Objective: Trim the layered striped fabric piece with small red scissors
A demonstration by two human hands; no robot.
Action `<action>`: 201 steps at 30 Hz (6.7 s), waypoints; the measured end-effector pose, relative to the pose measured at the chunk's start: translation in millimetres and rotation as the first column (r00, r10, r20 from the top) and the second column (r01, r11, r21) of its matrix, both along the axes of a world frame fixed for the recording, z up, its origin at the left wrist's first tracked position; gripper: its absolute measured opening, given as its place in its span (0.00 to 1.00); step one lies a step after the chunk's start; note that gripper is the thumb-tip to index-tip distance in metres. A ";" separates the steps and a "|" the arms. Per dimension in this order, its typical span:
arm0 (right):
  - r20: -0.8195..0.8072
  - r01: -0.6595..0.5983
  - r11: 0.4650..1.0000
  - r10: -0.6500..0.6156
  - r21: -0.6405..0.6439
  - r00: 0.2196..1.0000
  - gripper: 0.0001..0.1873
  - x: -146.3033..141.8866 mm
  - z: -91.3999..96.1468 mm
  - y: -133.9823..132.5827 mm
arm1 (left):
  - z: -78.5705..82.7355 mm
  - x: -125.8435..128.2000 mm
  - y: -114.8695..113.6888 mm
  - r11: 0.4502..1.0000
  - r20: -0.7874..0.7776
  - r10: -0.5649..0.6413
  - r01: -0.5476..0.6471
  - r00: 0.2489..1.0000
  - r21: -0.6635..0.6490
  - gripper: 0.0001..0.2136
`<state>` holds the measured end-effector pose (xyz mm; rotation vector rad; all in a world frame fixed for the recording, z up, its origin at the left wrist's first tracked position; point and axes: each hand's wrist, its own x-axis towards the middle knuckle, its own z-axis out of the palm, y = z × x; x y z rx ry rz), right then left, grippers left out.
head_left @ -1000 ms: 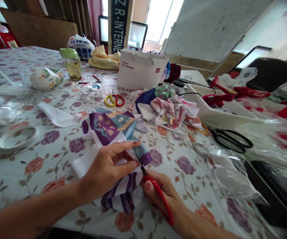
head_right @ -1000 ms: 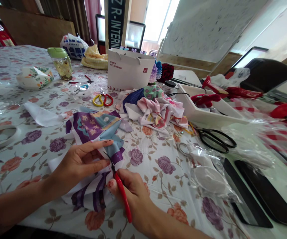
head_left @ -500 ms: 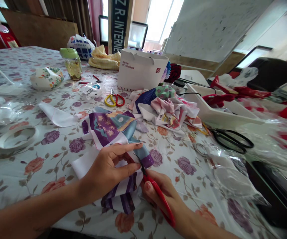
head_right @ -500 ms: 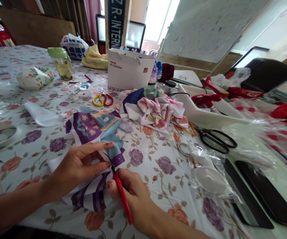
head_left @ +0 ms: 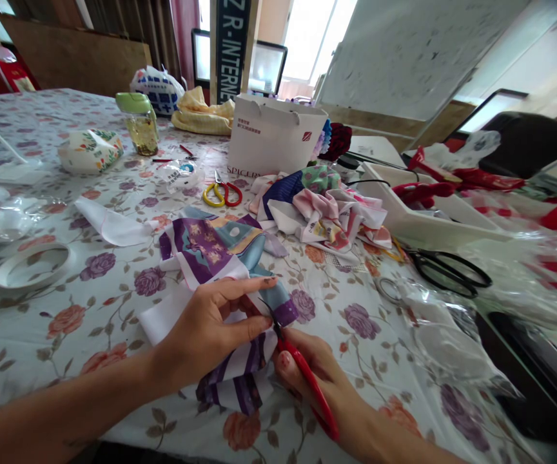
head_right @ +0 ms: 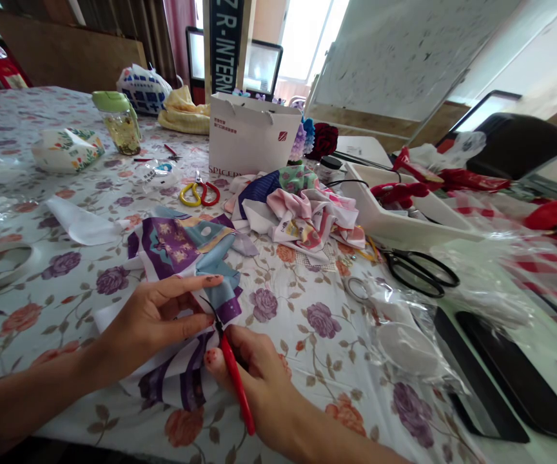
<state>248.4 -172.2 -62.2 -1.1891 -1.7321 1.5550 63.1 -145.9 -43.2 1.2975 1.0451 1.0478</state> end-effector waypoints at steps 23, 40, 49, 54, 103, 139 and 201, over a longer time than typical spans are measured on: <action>0.016 0.093 0.996 -0.093 -0.010 0.996 0.30 -5.2 7.7 -3.4 | -4.8 0.2 -0.8 1.000 0.018 -0.011 0.012 1.000 -0.019 0.21; -0.105 0.063 0.993 -0.074 -0.103 0.992 0.29 -3.7 3.3 -1.5 | -1.8 -1.1 0.9 0.999 0.077 0.038 -0.039 0.996 0.011 0.14; -0.121 0.018 0.996 -0.029 -0.089 0.992 0.28 1.1 -7.7 -2.4 | -1.8 -2.3 1.1 0.999 0.066 0.050 -0.051 0.997 0.015 0.15; -0.066 -0.002 0.998 -0.002 -0.060 0.998 0.29 1.6 -2.7 0.3 | -4.1 -2.0 0.5 0.999 0.053 0.023 -0.025 0.998 0.034 0.15; -0.028 0.076 0.992 -0.080 -0.100 0.996 0.30 -3.7 6.2 -2.6 | -3.1 -3.5 0.8 1.000 0.023 -0.019 0.019 1.000 0.025 0.18; 0.037 0.028 1.000 -0.028 -0.007 0.999 0.29 -2.1 4.4 1.2 | -3.9 -3.5 1.2 0.996 -0.009 0.009 -0.008 1.000 0.087 0.16; -0.104 0.003 0.998 -0.009 -0.056 0.995 0.26 -2.7 4.2 1.3 | -4.2 -1.7 2.0 1.000 0.079 0.012 -0.013 0.997 0.010 0.15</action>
